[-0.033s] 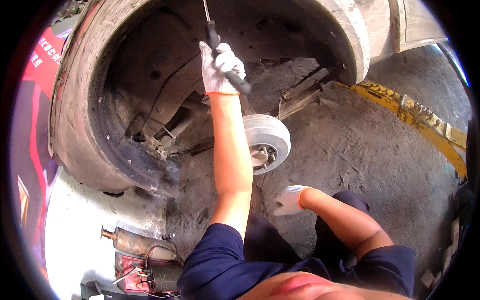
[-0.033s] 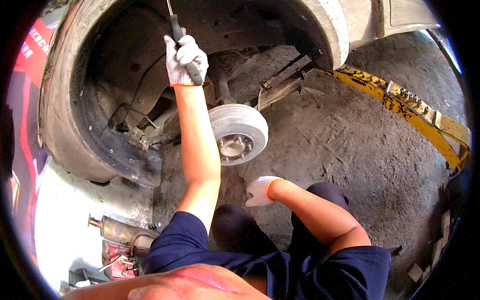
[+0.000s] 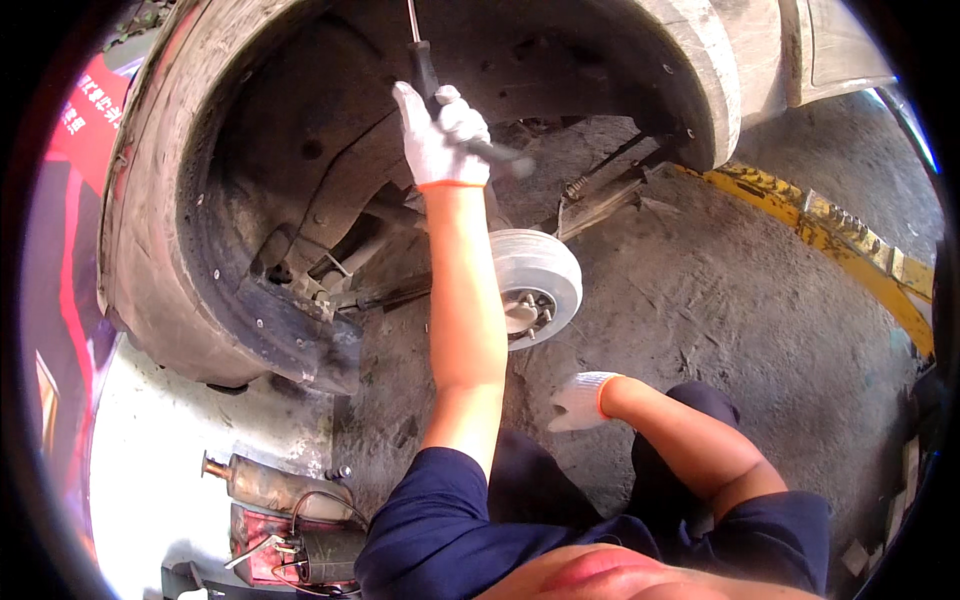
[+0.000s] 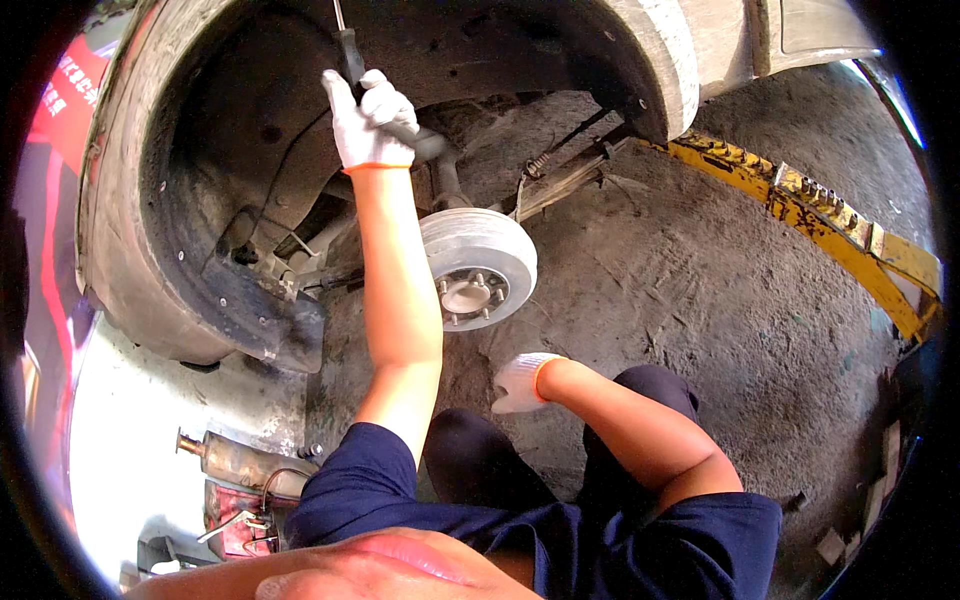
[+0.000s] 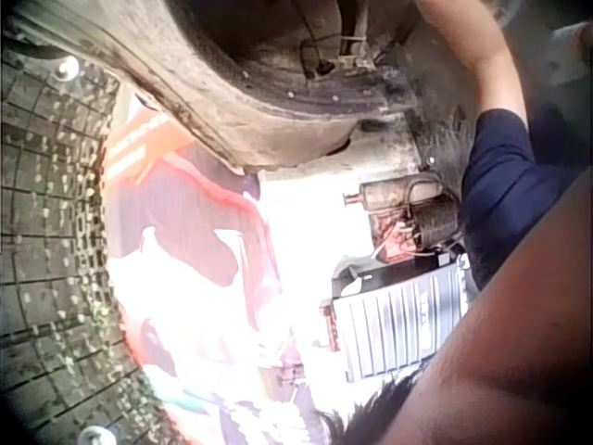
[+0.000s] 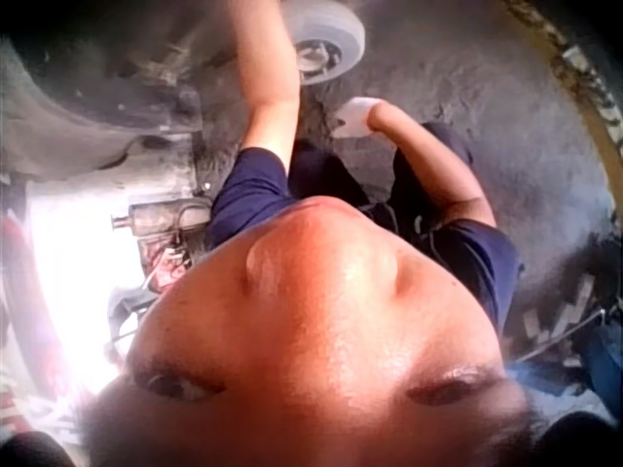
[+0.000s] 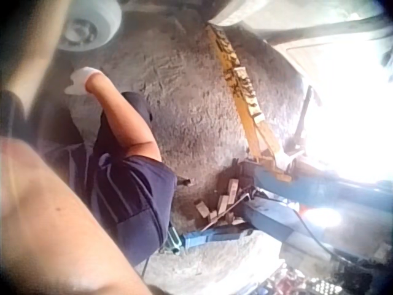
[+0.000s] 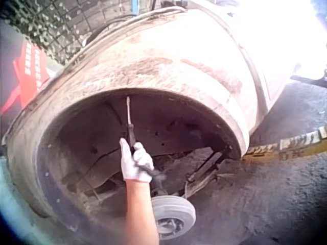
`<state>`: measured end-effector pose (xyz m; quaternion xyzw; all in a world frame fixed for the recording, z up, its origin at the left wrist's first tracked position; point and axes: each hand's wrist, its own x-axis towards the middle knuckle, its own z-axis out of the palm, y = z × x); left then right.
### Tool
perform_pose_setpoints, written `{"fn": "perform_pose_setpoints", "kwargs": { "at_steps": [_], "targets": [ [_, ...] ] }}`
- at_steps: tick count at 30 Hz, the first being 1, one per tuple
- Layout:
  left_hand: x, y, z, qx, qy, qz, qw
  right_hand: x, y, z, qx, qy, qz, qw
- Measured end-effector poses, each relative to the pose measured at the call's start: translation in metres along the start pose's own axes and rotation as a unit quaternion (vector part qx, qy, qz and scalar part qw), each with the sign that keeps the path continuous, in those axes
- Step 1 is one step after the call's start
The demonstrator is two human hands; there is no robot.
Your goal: The person uses a screwdriver to loosen and remove bolts from the wheel arch liner and brake assembly. They then detach the wheel arch liner and place it on the floor. Finally, they retrieve a socket from a tool tray.
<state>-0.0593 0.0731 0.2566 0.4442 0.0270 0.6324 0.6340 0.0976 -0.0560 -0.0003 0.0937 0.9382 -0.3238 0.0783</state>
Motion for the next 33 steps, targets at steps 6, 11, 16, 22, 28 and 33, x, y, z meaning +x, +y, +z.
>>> {"fn": "perform_pose_setpoints", "kwargs": {
  "at_steps": [6, 11, 16, 22, 28, 33],
  "targets": [
    [0.013, -0.027, 0.001, 0.716, 0.206, 0.58, 0.329, -0.006, -0.003, -0.005, 0.018, -0.008, 0.022, 1.0],
    [0.022, -0.021, -0.002, 0.682, 0.105, 0.684, 0.237, -0.011, 0.008, -0.014, 0.004, 0.042, -0.004, 0.999],
    [0.0, -0.02, 0.004, 0.509, 0.189, 0.47, 0.696, -0.065, 0.003, -0.137, 0.023, 0.577, 0.024, 0.816],
    [0.001, -0.003, -0.01, 0.005, 0.026, 0.023, 0.999, -0.058, -0.068, -0.34, 0.013, 0.554, -0.129, 0.822],
    [0.004, -0.001, -0.012, -0.288, -0.061, -0.18, 0.939, 0.009, -0.055, -0.396, 0.451, 0.218, -0.392, 0.771],
    [0.012, -0.017, -0.006, 0.506, 0.314, 0.39, 0.703, 0.022, -0.11, -0.364, 0.569, 0.467, -0.259, 0.625]
  ]
}}
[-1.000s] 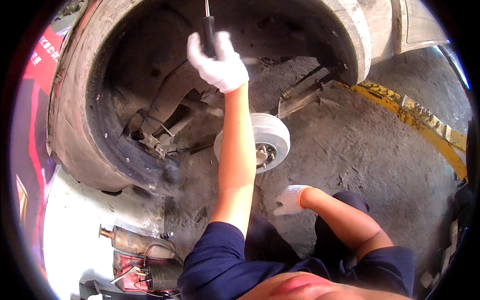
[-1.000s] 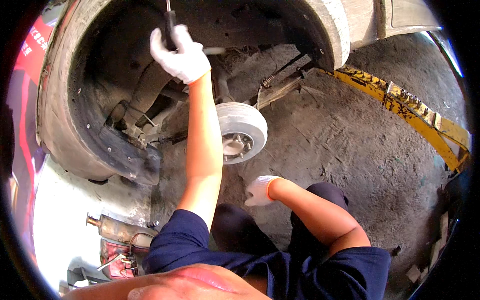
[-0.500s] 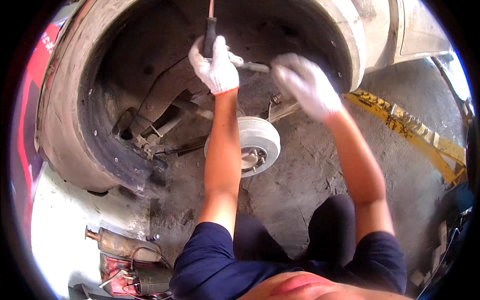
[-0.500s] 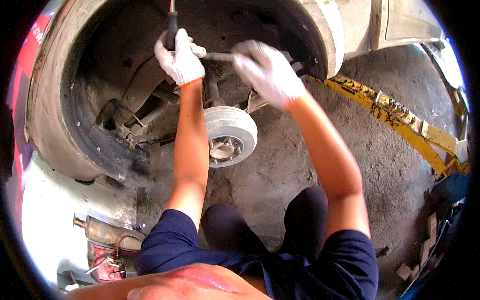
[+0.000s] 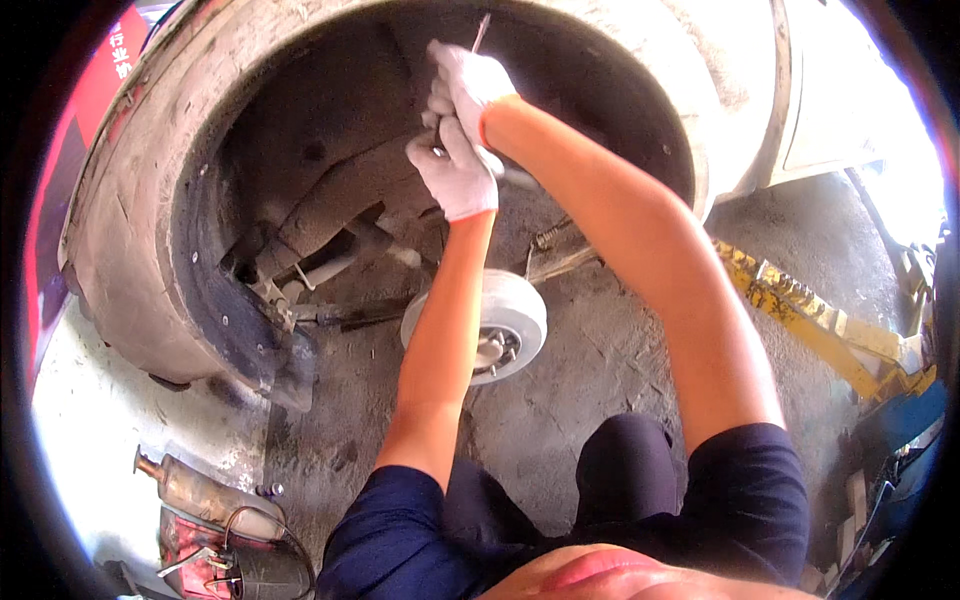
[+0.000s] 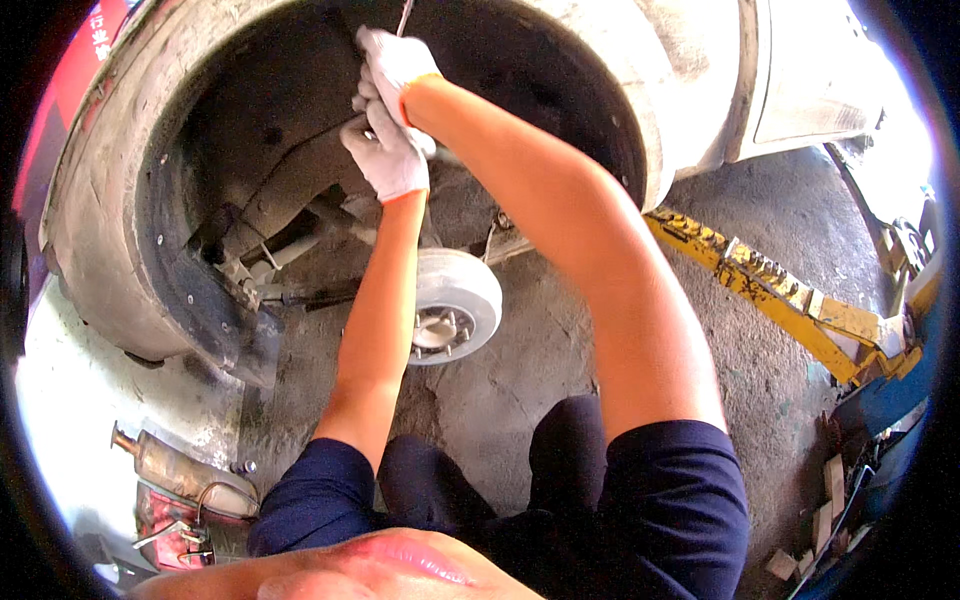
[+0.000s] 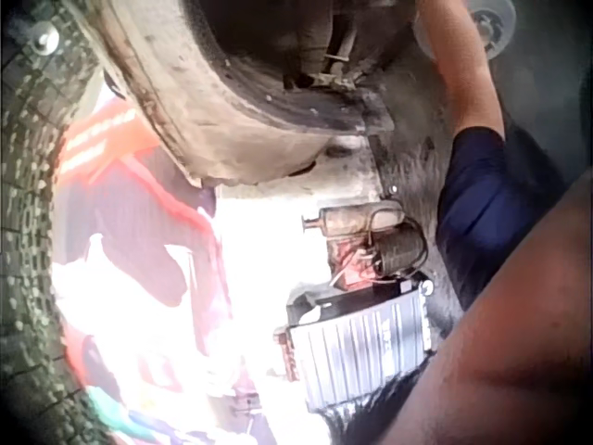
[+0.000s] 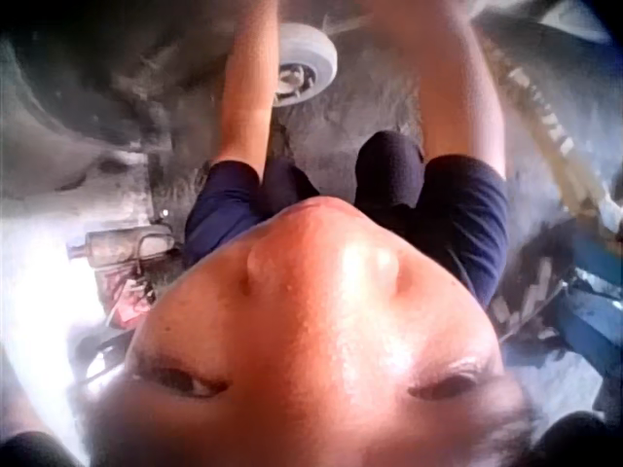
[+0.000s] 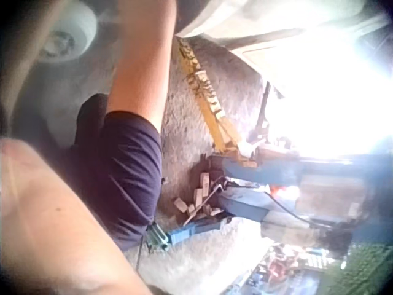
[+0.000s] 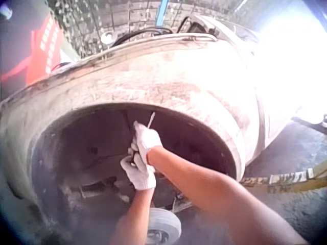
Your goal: The person uses a screwdriver to loosen and remove bolts from the wheel arch liner and brake assembly. They then detach the wheel arch liner and place it on the floor. Finally, they retrieve a socket from a tool tray.
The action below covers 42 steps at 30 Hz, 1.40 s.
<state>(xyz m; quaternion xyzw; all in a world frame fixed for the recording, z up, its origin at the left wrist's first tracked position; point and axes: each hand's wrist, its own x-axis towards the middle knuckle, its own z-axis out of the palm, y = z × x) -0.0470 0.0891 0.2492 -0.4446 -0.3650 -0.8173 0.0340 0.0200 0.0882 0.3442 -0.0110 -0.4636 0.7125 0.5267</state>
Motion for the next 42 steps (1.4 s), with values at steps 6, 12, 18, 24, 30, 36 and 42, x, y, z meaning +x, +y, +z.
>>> {"fn": "perform_pose_setpoints", "kwargs": {
  "at_steps": [6, 12, 18, 24, 30, 36, 42],
  "targets": [
    [0.012, -0.037, 0.006, 0.068, 0.08, 0.233, 0.967, 0.006, -0.003, 0.01, -0.057, 0.091, -0.021, 0.994],
    [0.022, 0.014, -0.024, -0.638, -0.229, -0.646, 0.351, 0.008, -0.012, -0.034, -0.123, -0.077, -0.004, 0.989],
    [0.002, 0.013, -0.001, -0.615, -0.279, -0.64, 0.367, 0.007, -0.025, -0.057, -0.063, -0.253, 0.093, 0.961],
    [-0.032, 0.022, 0.012, -0.305, -0.099, -0.163, 0.933, -0.006, -0.005, -0.006, -0.213, 0.131, 0.036, 0.968],
    [0.007, 0.004, -0.021, -0.573, -0.293, -0.532, 0.551, 0.004, -0.036, -0.081, -0.473, -0.323, -0.278, 0.771],
    [0.0, 0.027, -0.012, -0.576, -0.249, -0.572, 0.528, -0.011, -0.032, -0.054, -0.709, 0.033, -0.191, 0.678],
    [0.01, 0.005, -0.022, -0.628, -0.364, -0.542, 0.424, 0.001, -0.045, -0.073, -0.725, -0.192, -0.264, 0.607]
  ]
}}
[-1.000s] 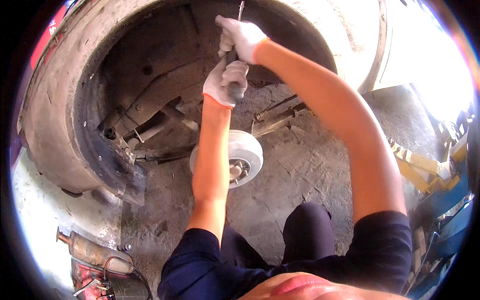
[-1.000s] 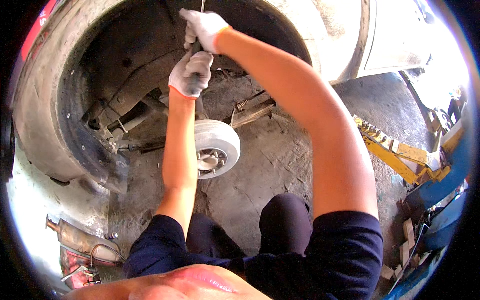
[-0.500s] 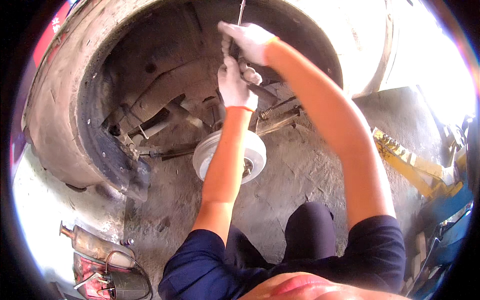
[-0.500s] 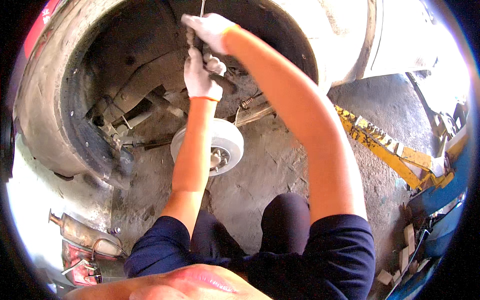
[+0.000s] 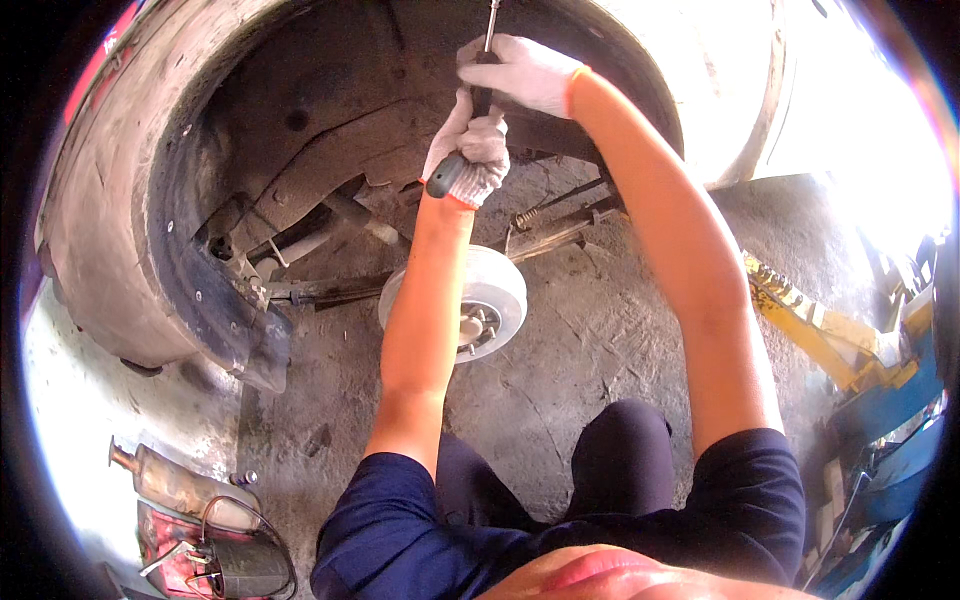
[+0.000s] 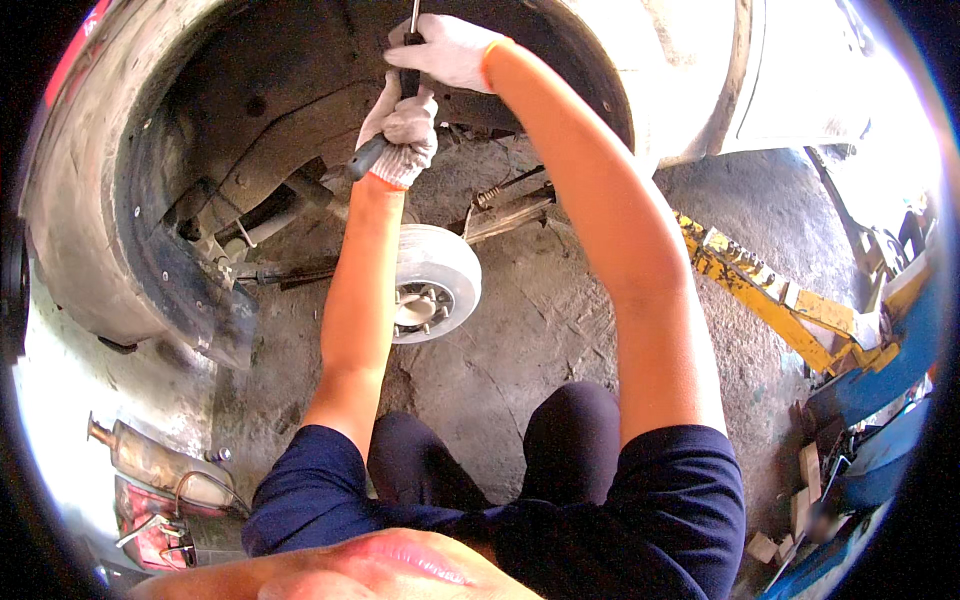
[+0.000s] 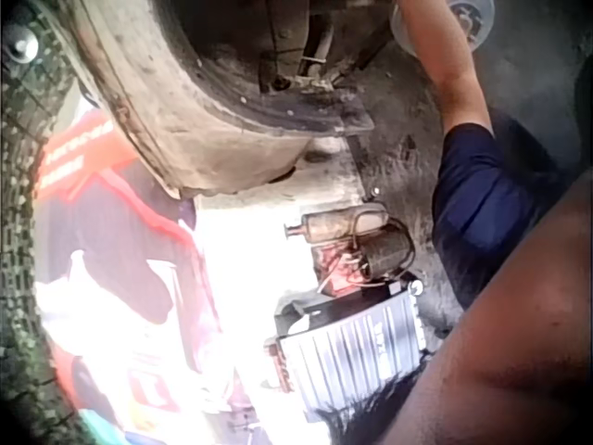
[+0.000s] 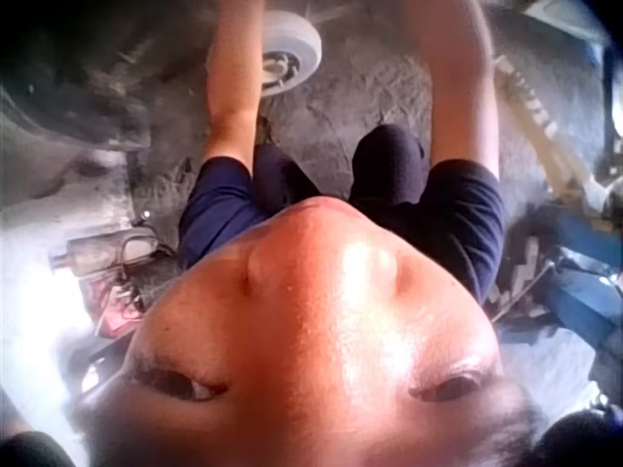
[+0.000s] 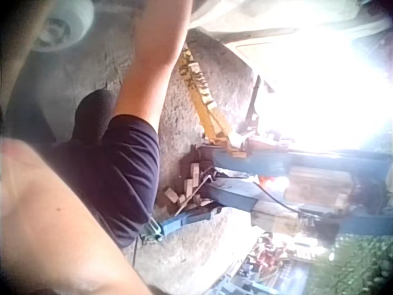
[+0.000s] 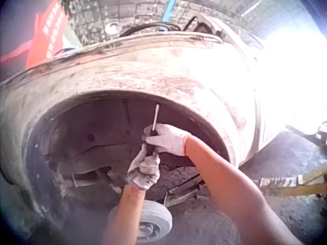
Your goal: The person uses a screwdriver to loosen and remove bolts from the wheel arch liner and brake assembly. They then detach the wheel arch liner and place it on the floor. Finally, they retrieve a socket from a tool tray.
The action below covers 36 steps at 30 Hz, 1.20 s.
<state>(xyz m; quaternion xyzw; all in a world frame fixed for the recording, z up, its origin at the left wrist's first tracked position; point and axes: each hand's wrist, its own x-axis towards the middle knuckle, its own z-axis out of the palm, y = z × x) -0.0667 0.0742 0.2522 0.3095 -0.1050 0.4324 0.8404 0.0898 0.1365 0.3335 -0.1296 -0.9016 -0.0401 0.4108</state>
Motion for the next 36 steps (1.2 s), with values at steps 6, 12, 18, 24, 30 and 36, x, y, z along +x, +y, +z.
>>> {"fn": "perform_pose_setpoints", "kwargs": {
  "at_steps": [6, 12, 18, 24, 30, 36],
  "targets": [
    [-0.005, 0.007, -0.003, -0.026, 0.077, 0.065, 0.995, -0.001, -0.032, 0.004, 0.109, 0.043, 0.24, 0.964],
    [-0.001, 0.006, -0.011, 0.095, 0.008, 0.13, 0.987, 0.002, -0.005, 0.01, 0.146, 0.091, 0.001, 0.985],
    [0.009, -0.018, 0.011, 0.086, 0.107, 0.175, 0.975, -0.005, -0.018, -0.003, 0.033, 0.056, 0.22, 0.973],
    [-0.021, -0.001, -0.035, 0.042, 0.002, 0.073, 0.996, -0.025, -0.034, 0.011, 0.061, 0.065, 0.199, 0.976],
    [-0.076, -0.043, -0.065, 0.138, 0.123, 0.093, 0.978, -0.079, -0.039, -0.001, 0.329, 0.108, 0.26, 0.901],
    [-0.109, -0.116, -0.083, 0.192, 0.242, 0.066, 0.949, -0.163, -0.033, 0.0, 0.324, 0.02, 0.306, 0.895]
  ]
}}
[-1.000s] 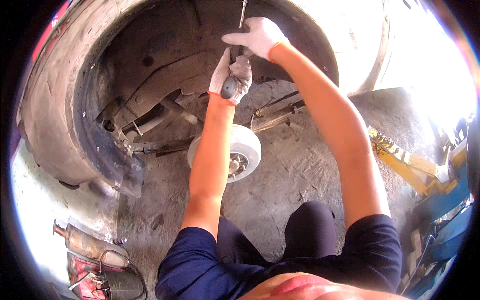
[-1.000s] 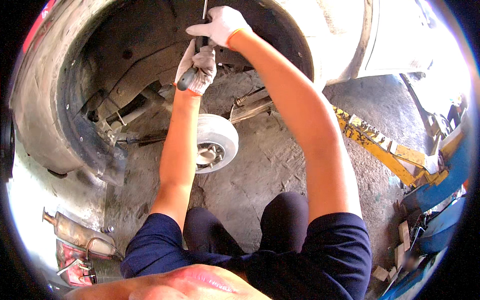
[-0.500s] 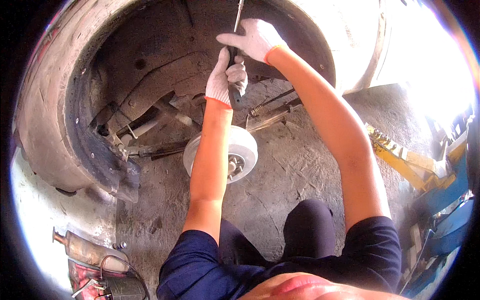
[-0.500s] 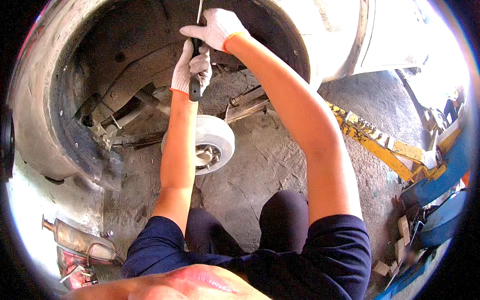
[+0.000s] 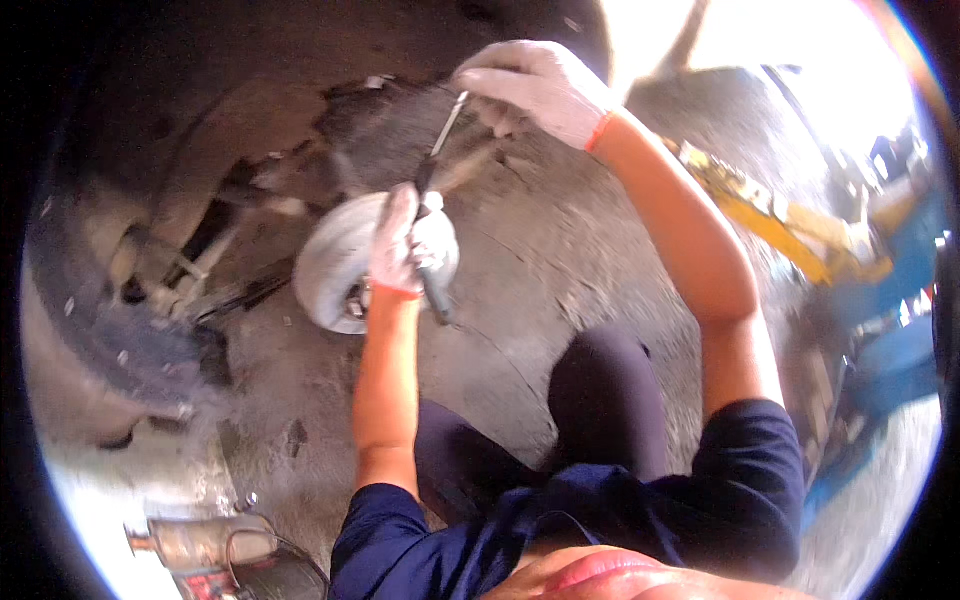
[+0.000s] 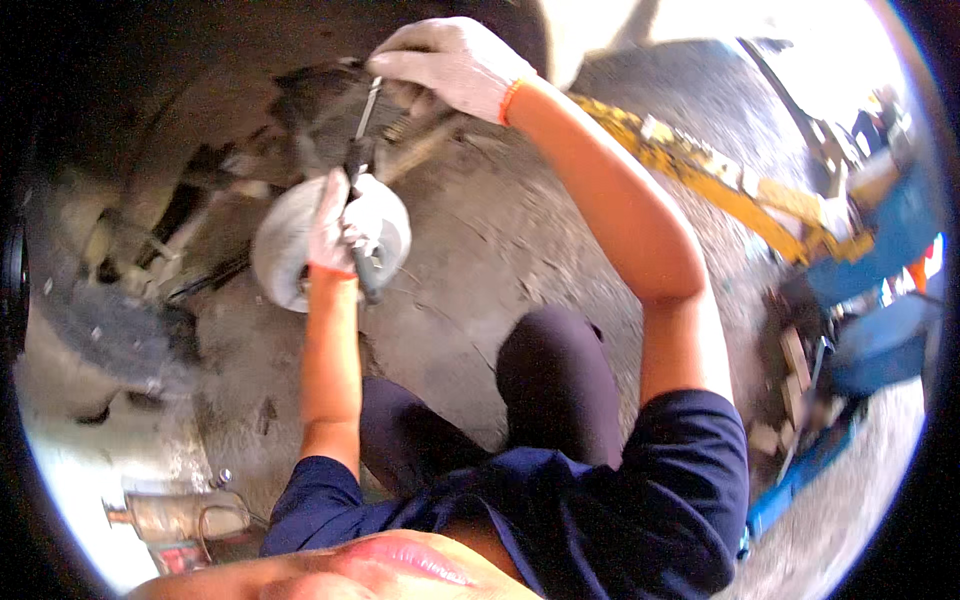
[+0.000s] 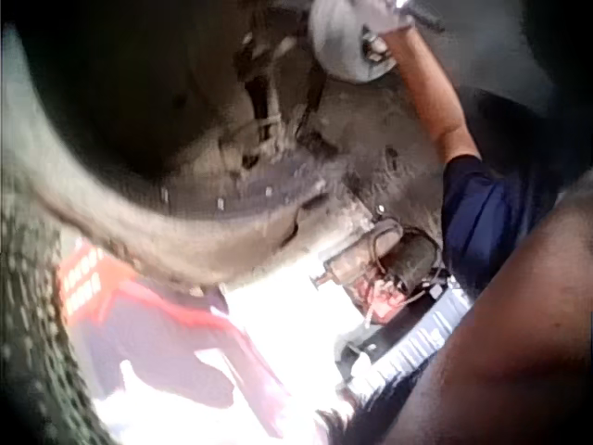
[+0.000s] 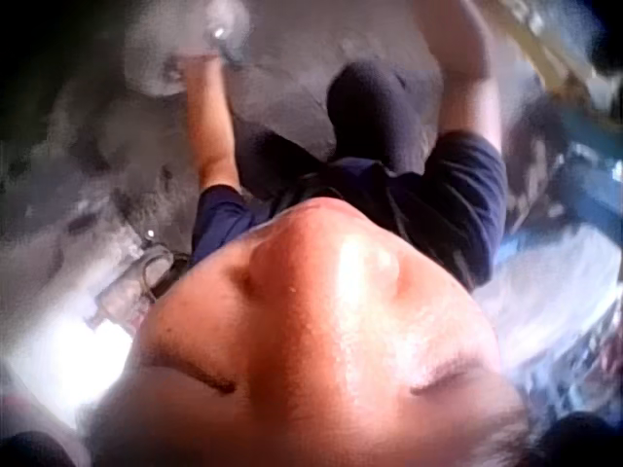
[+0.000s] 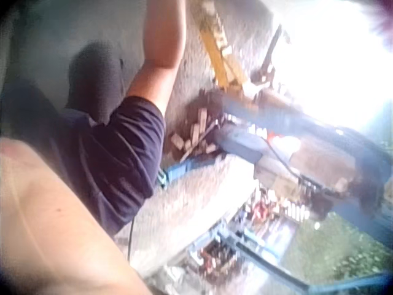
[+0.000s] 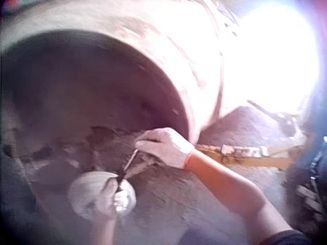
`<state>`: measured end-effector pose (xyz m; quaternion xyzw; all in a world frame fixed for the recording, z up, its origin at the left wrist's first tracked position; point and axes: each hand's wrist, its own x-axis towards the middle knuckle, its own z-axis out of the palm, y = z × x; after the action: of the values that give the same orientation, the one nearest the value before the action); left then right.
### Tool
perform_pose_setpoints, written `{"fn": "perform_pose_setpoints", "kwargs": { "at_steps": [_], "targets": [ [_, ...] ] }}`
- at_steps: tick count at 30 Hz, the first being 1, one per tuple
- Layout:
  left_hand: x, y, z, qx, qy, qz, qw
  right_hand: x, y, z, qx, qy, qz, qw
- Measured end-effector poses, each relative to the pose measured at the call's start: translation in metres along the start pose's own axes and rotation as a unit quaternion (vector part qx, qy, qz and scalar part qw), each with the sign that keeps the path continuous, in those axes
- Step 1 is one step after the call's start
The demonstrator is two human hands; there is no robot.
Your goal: The person uses a screwdriver to loosen and remove bolts from the wheel arch liner and brake assembly. They then detach the wheel arch liner and place it on the floor. Finally, they retrieve a socket from a tool tray.
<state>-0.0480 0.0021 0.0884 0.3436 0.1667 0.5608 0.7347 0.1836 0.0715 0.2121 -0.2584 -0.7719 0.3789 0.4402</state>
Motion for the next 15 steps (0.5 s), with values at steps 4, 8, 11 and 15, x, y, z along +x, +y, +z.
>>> {"fn": "perform_pose_setpoints", "kwargs": {
  "at_steps": [4, 8, 11, 15],
  "targets": [
    [-0.04, -0.061, -0.007, 0.18, 0.191, 0.012, 0.965, -0.074, 0.071, -0.001, -0.038, 0.0, 0.062, 0.997],
    [-0.057, -0.131, -0.023, 0.149, 0.242, -0.077, 0.956, -0.145, 0.117, -0.016, 0.136, 0.15, 0.254, 0.946],
    [-0.069, -0.164, -0.055, 0.156, 0.286, -0.089, 0.941, -0.149, 0.184, -0.086, 0.178, 0.232, 0.186, 0.938],
    [-0.075, -0.174, -0.087, 0.202, 0.394, -0.119, 0.889, -0.122, 0.262, -0.197, -0.375, 0.193, 0.227, 0.878]
  ]
}}
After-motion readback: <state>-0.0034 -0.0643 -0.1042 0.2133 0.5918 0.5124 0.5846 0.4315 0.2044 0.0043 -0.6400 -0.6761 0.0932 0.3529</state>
